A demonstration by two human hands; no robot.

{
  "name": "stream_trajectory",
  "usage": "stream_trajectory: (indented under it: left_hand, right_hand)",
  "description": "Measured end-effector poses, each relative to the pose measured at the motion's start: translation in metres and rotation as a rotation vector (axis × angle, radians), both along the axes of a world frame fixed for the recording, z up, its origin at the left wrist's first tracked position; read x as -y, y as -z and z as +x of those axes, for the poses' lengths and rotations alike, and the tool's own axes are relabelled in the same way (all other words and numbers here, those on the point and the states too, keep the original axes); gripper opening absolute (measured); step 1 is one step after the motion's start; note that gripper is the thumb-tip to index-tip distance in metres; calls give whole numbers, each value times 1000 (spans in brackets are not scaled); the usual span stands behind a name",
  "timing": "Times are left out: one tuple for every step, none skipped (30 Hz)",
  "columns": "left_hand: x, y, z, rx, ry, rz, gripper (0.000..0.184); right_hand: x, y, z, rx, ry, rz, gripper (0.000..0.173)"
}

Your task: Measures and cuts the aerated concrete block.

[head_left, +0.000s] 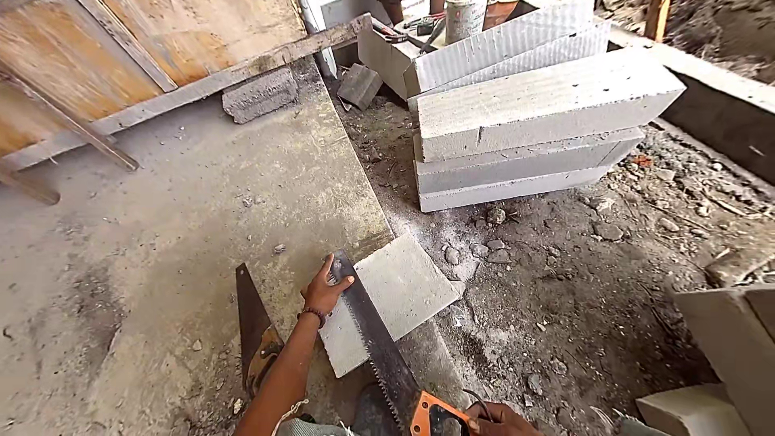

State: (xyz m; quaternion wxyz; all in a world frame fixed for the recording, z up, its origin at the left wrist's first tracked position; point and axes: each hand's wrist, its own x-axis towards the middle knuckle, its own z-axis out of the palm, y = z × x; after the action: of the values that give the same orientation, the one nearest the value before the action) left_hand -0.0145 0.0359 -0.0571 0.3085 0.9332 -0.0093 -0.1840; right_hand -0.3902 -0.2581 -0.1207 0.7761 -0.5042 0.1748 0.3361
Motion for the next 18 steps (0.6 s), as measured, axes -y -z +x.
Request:
stream_trajectory:
  left_hand:
    - [0,-1,-1,-2,-2,1,89]
    - [1,-2,-2,-10,-9,-5,89]
    - [2,-2,-2,-9,-8,-14,89]
    - [2,-2,-2,-4,-7,-20,89]
    - [3,-1,-2,-2,-6,-20,89]
    - [3,-1,-2,-2,-4,-19,89]
    - [3,-1,-2,-3,-4,-19,89]
    - [3,-1,-1,-5,-6,-23,89]
    - [3,0,-1,-5,-10,-31,89]
    - [2,1,-1,-4,-10,-40,90]
    - [1,1,-1,-3,-6,-44,90]
    - [1,1,-1,-2,-1,-45,90]
    - [0,2,0,0,0,-46,91]
    - [1,2,0,1,-2,-45,90]
    - [1,1,0,-2,-5,-46,90]
    - [2,1,0,-5,-8,-47,90]
    - [2,0,0,-7,-8,-48,90]
    - [3,0,0,-10,-5,-47,91]
  right_hand:
    - [0,0,0,-5,-1,5,23]
    - [0,-1,-1,-8,-6,3,23]
    - [0,0,-1,-8,-12,-1,23]
    - [0,1,-1,-10,-17,-2,24]
    - [1,1,0,-12,-18,-1,25]
    - [1,1,0,-12,-16,1,26]
    - [1,1,0,-14,-12,4,26]
    - [1,1,0,-16,-11,6,26]
    - [0,1,0,-16,-11,8,26]
    - [0,2,-1,-14,-8,11,26]
    - [0,2,-1,-13,-6,15,26]
    - [1,3,-1,-14,-9,22,27]
    - [1,3,-1,-14,-13,28,27]
    - [2,4,0,-15,-15,32,27]
    - [2,3,0,-19,-15,34,27]
    - [3,3,0,-23,-15,33,27]
    - [3,2,0,-27,-15,32,28]
    - [3,1,1,-30,-18,30,28]
